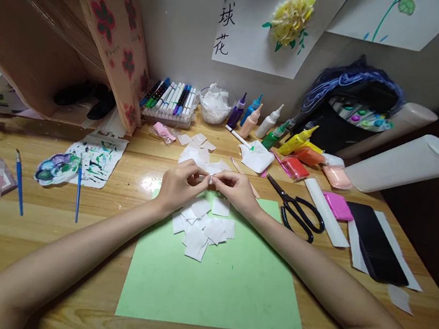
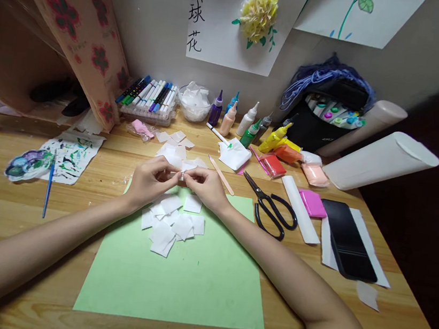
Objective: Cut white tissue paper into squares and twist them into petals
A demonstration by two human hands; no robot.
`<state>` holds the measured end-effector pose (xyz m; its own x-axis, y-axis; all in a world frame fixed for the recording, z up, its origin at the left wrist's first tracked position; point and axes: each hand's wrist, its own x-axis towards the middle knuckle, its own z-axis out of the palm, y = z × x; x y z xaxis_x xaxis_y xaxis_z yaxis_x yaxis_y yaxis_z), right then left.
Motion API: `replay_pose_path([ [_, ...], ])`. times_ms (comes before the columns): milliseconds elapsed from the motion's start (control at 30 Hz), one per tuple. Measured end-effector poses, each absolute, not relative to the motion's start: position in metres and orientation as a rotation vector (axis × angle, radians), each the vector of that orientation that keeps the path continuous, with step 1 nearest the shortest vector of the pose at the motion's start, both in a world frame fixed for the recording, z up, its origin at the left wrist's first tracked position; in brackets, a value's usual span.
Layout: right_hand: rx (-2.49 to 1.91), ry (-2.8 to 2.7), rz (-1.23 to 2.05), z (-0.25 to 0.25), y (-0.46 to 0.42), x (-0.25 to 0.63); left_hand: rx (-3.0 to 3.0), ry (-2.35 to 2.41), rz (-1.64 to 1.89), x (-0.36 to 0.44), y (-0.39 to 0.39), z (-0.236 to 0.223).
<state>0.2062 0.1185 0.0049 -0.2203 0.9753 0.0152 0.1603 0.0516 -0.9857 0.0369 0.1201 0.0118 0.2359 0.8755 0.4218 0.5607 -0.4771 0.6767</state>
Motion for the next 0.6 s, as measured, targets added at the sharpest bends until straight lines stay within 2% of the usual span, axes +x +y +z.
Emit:
replay_pose_path([
  [600,-1.158,-1.435,1.287,0.0017,0.1201,0.2083,2.280,1.222,1.138,0.0387,0.1166,0.0119],
])
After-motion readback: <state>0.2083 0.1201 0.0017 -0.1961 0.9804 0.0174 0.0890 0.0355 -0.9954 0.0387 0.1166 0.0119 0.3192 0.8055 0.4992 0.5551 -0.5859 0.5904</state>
